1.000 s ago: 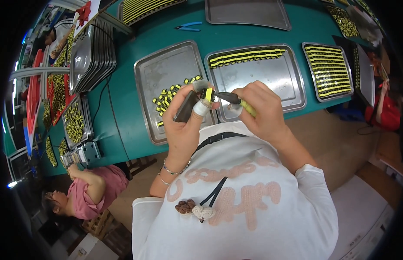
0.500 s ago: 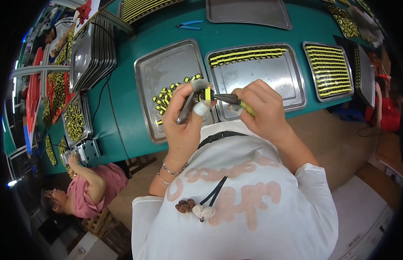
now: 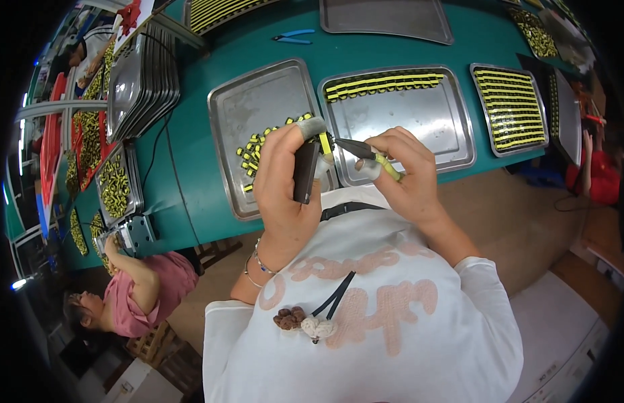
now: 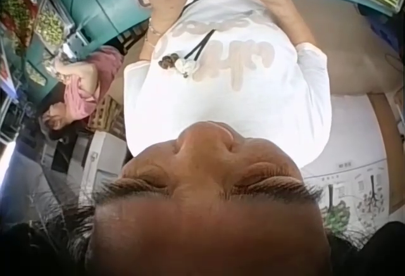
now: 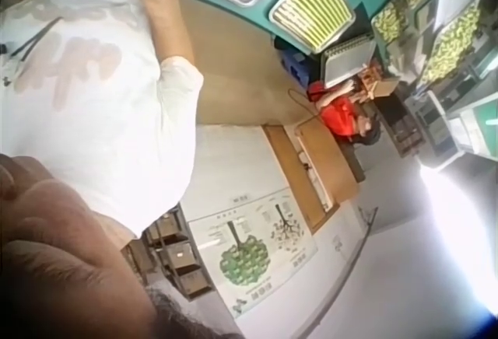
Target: The person assembles small electronic components by attaching yellow plastic pieces to a black base using pliers.
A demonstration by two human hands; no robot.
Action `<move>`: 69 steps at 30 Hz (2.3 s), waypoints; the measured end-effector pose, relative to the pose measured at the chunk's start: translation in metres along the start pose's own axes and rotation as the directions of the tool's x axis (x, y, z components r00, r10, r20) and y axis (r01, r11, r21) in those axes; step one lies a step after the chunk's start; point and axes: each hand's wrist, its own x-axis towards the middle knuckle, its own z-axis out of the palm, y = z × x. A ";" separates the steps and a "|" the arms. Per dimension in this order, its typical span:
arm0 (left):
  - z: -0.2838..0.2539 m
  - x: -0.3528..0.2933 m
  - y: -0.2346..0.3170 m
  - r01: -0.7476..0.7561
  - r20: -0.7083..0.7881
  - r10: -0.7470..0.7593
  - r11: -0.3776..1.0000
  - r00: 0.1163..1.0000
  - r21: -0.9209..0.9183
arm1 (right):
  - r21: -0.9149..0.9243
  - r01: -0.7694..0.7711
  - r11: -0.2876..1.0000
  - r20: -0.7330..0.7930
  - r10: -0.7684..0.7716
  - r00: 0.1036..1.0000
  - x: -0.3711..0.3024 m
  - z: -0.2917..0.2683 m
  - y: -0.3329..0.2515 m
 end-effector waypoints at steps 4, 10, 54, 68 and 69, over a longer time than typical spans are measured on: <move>-0.001 -0.006 -0.019 0.004 0.037 -0.007 0.995 0.999 0.095 | 0.162 -0.122 0.979 -0.394 0.178 0.902 -0.002 -0.013 0.005; -0.004 -0.011 -0.018 0.483 0.200 -0.458 0.663 0.866 -0.572 | 0.077 -0.106 0.991 -0.287 0.124 0.950 0.015 -0.041 0.005; -0.011 -0.003 0.005 0.409 0.174 -0.377 0.741 0.910 -0.532 | -0.127 0.072 0.989 0.094 -0.060 0.994 0.008 -0.011 -0.004; -0.008 -0.006 0.004 0.372 0.171 -0.332 0.771 0.928 -0.518 | -0.170 0.141 0.975 0.124 -0.121 0.985 0.009 -0.009 -0.010; -0.008 -0.006 0.004 0.361 0.167 -0.322 0.777 0.932 -0.515 | -0.182 0.151 0.972 0.118 -0.131 0.984 0.009 -0.009 -0.010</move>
